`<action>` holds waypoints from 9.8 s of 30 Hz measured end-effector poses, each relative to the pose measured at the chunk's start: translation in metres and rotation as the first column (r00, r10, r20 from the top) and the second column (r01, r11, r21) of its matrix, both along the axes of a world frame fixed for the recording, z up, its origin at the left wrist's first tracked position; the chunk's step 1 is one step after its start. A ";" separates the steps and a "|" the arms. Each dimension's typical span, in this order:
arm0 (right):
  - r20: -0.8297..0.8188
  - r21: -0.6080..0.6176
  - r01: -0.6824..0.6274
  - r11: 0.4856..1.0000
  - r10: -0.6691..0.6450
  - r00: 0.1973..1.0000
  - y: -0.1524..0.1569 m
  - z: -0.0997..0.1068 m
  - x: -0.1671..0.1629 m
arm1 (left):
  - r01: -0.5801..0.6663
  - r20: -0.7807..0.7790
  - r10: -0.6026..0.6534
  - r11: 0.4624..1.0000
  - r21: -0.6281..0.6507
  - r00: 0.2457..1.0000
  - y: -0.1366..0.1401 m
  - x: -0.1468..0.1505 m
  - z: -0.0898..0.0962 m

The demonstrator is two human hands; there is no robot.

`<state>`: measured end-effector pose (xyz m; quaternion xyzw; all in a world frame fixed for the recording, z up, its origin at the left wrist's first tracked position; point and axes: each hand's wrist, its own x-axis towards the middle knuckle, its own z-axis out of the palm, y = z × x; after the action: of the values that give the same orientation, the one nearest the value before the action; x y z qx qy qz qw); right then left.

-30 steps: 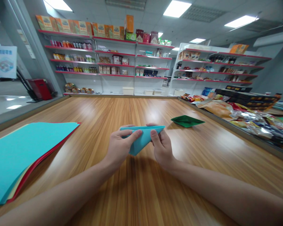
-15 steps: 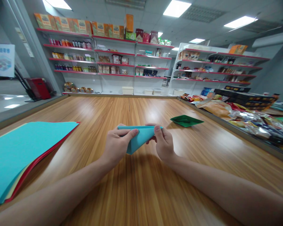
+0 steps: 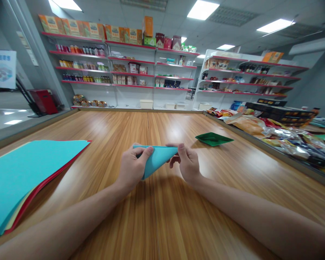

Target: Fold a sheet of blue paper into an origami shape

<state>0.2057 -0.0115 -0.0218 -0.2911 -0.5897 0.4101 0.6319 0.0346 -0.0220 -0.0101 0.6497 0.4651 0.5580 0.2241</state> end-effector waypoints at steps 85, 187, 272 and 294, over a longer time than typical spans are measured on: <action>0.236 -0.016 0.073 0.997 -0.067 0.969 -0.002 -0.008 0.005 | -0.030 -0.068 0.043 0.983 0.179 0.997 -0.009 0.005 -0.005; 0.452 0.039 -0.038 0.999 0.016 0.892 -0.006 0.008 -0.001 | 0.127 0.008 -0.127 0.991 -0.034 0.992 -0.014 0.010 -0.010; 0.657 0.512 -0.228 0.829 -0.206 0.725 -0.031 0.008 -0.012 | 0.194 0.212 -0.206 0.978 0.079 0.955 -0.030 0.020 0.006; 0.672 0.438 -0.220 0.872 -0.155 0.724 -0.020 0.001 -0.009 | 0.381 0.318 -0.342 0.922 -0.069 0.884 -0.017 0.010 -0.009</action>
<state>0.1966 -0.0312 -0.0210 -0.2416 -0.8702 0.1210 0.4119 0.0445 -0.0393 -0.0190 0.6168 0.3313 0.5670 0.4340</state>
